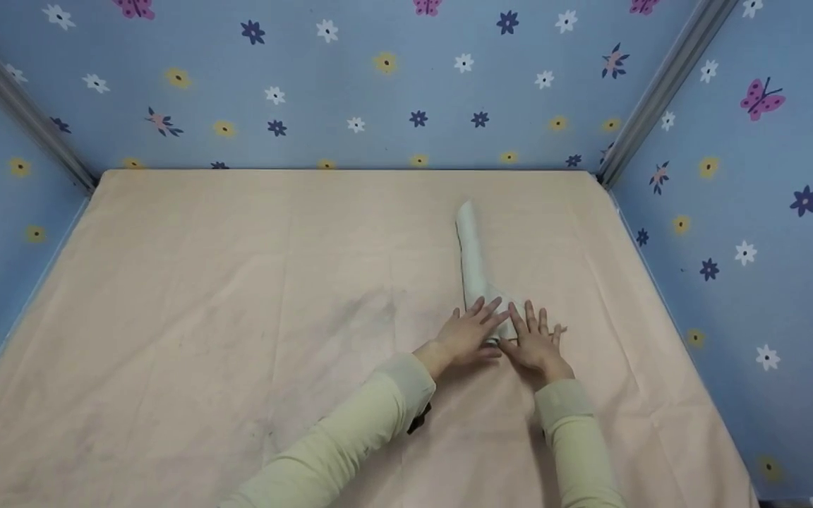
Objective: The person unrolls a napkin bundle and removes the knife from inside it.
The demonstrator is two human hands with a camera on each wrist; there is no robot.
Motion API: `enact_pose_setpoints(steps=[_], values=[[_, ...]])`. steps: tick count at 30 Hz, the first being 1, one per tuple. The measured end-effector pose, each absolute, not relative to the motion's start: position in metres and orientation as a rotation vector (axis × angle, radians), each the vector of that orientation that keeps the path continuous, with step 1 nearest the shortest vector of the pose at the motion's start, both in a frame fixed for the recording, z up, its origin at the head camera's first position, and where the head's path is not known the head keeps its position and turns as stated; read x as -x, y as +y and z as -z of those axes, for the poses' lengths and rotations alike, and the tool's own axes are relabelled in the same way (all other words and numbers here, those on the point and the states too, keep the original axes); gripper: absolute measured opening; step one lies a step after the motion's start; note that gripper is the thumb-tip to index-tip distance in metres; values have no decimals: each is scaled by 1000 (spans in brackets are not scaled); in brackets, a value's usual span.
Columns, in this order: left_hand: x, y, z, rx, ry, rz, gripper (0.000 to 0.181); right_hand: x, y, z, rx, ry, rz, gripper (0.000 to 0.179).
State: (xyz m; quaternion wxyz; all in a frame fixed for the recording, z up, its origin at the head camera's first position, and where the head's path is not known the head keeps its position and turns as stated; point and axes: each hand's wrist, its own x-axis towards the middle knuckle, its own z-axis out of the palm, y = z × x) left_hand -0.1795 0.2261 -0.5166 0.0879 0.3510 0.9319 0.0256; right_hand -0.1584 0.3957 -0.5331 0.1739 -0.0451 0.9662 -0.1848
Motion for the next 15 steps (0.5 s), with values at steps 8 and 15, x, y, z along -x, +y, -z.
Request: enact_pose_setpoints(steps=[8,15], values=[[182,226,520,-1042,2770,-54,73,157,395,531,138,2750,505,71],[179,224,521,-1019,2738,-29,69,155,399,539,204,2768,661,76]])
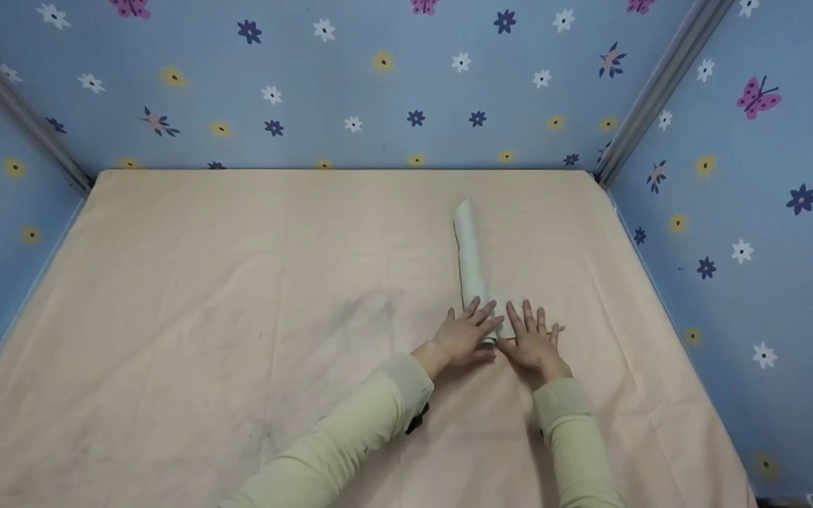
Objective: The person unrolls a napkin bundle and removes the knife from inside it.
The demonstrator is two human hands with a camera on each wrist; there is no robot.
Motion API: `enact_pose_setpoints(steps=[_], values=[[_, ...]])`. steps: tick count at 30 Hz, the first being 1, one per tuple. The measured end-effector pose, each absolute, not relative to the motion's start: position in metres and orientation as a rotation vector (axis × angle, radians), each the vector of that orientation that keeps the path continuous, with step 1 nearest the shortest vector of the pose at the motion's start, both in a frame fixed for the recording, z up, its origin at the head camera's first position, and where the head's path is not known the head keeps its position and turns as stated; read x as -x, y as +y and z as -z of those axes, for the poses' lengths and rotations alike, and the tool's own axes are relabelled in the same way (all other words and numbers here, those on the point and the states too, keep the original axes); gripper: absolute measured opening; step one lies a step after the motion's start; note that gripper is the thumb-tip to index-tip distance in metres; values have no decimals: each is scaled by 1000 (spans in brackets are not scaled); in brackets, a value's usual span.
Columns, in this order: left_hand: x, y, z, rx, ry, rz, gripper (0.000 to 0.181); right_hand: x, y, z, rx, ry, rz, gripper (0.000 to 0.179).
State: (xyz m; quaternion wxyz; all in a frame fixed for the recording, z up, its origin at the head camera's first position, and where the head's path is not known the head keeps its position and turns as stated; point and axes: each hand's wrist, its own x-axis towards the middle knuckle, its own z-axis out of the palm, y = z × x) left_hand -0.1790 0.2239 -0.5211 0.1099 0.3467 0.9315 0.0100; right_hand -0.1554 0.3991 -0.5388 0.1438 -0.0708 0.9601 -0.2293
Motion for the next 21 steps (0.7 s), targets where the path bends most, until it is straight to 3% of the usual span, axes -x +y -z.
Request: enact_pose_setpoints(steps=[21], values=[[178,213,522,-1025,2753,-120,65,157,392,531,107,2754,532,74]])
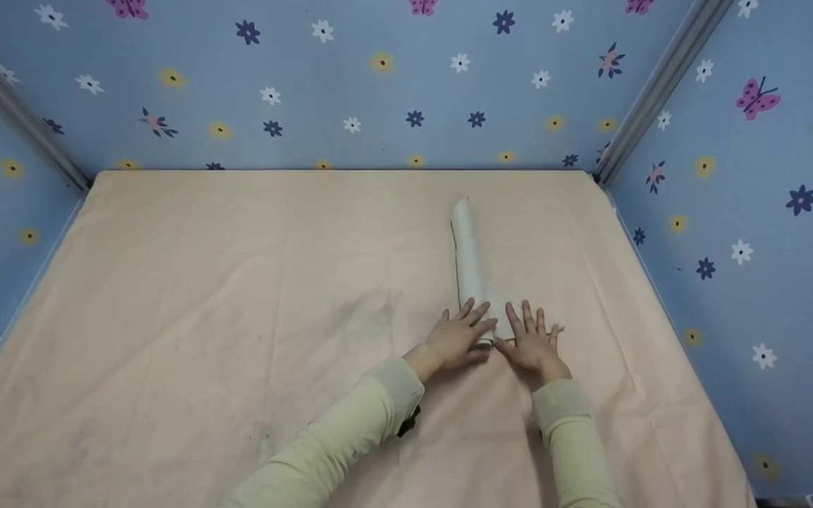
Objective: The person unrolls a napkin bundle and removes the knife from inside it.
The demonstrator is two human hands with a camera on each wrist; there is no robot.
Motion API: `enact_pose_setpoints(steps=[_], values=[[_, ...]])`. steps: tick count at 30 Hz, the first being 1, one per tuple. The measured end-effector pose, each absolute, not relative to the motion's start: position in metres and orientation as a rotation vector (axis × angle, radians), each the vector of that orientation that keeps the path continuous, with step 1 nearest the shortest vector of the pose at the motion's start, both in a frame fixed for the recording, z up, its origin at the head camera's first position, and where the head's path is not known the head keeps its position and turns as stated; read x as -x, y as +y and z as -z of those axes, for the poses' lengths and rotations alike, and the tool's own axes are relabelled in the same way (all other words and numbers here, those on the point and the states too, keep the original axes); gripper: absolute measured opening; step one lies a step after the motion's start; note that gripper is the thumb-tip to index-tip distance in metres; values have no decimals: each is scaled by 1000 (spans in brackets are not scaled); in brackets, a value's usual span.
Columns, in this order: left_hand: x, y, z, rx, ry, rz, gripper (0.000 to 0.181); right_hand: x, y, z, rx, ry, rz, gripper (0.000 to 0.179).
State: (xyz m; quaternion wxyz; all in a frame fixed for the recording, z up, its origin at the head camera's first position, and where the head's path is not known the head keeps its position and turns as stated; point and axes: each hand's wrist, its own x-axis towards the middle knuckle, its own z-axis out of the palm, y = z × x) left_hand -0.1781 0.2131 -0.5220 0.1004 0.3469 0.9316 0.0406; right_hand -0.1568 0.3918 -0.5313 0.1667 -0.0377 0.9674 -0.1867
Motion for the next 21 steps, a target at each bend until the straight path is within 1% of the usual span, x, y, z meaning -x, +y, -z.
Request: enact_pose_setpoints(steps=[21], values=[[180,202,522,-1042,2724,-228,64,156,392,531,99,2766,538,76]])
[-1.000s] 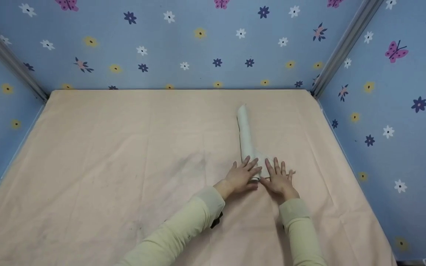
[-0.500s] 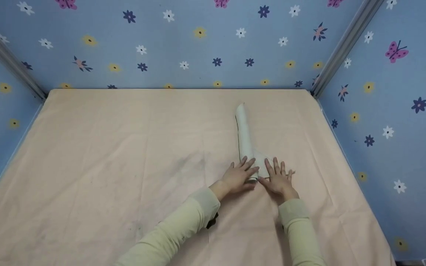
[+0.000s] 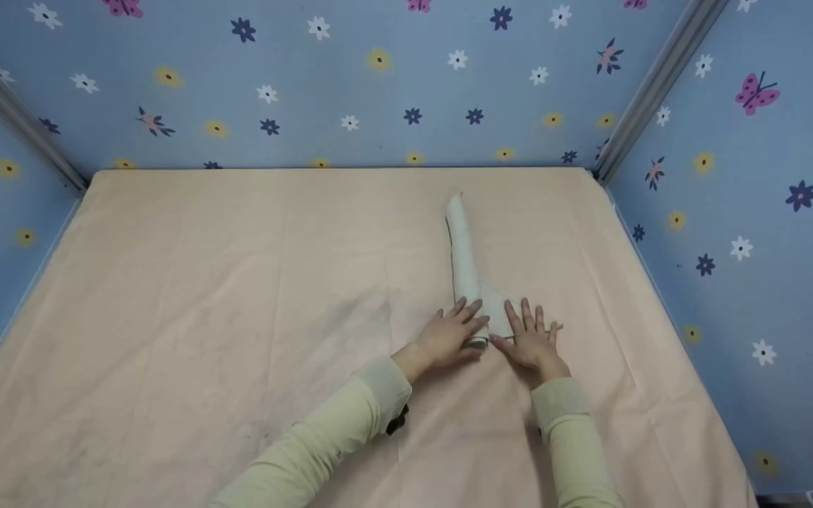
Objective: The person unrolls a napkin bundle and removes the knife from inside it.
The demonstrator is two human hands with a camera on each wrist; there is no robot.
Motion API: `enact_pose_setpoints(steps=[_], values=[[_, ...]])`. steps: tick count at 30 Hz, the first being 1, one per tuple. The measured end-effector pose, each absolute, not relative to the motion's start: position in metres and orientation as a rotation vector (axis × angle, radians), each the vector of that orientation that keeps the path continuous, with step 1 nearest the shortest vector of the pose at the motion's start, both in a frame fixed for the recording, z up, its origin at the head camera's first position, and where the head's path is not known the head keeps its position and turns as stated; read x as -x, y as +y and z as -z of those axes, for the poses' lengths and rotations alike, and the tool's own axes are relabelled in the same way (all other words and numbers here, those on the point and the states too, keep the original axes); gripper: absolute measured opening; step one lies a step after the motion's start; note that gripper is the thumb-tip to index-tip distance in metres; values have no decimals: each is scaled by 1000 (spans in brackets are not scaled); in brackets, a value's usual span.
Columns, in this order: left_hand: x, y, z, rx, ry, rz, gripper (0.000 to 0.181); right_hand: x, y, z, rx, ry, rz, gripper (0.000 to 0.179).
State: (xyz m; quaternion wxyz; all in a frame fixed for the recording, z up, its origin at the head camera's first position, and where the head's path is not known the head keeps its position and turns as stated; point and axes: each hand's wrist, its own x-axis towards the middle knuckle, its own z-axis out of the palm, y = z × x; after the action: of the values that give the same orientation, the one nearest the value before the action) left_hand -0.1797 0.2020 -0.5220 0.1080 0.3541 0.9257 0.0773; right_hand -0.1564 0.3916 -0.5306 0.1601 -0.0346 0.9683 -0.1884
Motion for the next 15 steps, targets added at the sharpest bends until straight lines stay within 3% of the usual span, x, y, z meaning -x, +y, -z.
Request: enact_pose_setpoints(steps=[15], values=[[179,195,523,-1077,2757,-248,63,157,393,533,110,2754,543,77]])
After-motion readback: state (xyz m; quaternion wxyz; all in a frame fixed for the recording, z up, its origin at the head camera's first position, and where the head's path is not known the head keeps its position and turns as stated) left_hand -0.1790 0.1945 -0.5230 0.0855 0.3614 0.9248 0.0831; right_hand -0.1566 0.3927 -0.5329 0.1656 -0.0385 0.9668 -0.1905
